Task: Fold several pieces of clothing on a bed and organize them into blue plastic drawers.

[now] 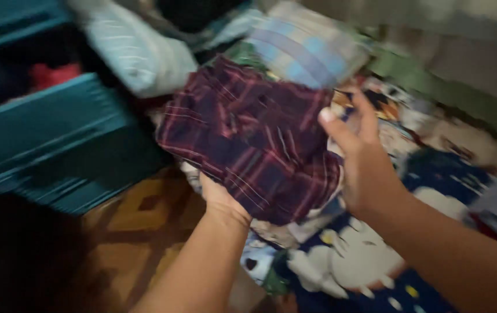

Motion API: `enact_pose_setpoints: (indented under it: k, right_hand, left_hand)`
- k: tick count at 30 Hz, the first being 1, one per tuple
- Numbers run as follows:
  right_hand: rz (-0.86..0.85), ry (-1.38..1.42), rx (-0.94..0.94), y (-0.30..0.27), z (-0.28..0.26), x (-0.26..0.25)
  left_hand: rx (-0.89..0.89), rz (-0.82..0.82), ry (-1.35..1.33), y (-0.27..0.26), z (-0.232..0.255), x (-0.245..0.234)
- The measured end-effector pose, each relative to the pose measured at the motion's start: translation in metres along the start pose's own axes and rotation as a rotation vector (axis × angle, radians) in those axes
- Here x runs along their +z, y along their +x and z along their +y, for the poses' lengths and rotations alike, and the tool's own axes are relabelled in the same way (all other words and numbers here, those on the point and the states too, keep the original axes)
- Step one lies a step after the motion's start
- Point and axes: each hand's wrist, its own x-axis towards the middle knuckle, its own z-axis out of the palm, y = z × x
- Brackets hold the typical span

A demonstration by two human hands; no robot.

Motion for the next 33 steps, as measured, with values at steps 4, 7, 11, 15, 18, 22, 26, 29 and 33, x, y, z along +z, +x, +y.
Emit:
enact_pose_setpoints:
  k: [4,7,11,15,18,22,26,29,33]
  right_hand:
    - [-0.225,0.898,0.779,-0.004,-0.048,0.080]
    - [-0.624,1.385,0.772,-0.009,-0.059,0.140]
    - [-0.513,1.079,0.893,0.011,-0.071,0.230]
    - [-0.484,0.935,0.954,0.032,-0.083,0.321]
    - [-0.244,0.647,1.005,0.038,-0.121,0.390]
    - [-0.367,0.666,0.888,0.067,-0.104,0.470]
    - [-0.410,0.549,0.843,0.118,-0.106,0.544]
    - [-0.427,0.498,0.797,0.173,-0.088,0.597]
    - [-0.512,0.528,0.605,0.268,-0.043,0.682]
  left_hand:
    - [0.174,0.065,0.018,-0.017,0.073,0.015]
    - [0.246,0.147,0.023,-0.033,0.123,0.013]
    - [0.236,0.074,0.039,-0.047,0.202,0.000]
    - [0.145,0.164,0.134,-0.057,0.305,-0.018]
    - [0.080,0.324,0.294,-0.070,0.397,-0.007]
    - [-0.041,0.440,0.478,-0.066,0.519,-0.027]
    - [-0.110,0.408,0.736,-0.026,0.598,-0.039]
    - [-0.088,0.376,0.882,0.025,0.646,-0.055]
    - [0.030,0.350,0.967,0.116,0.715,-0.084]
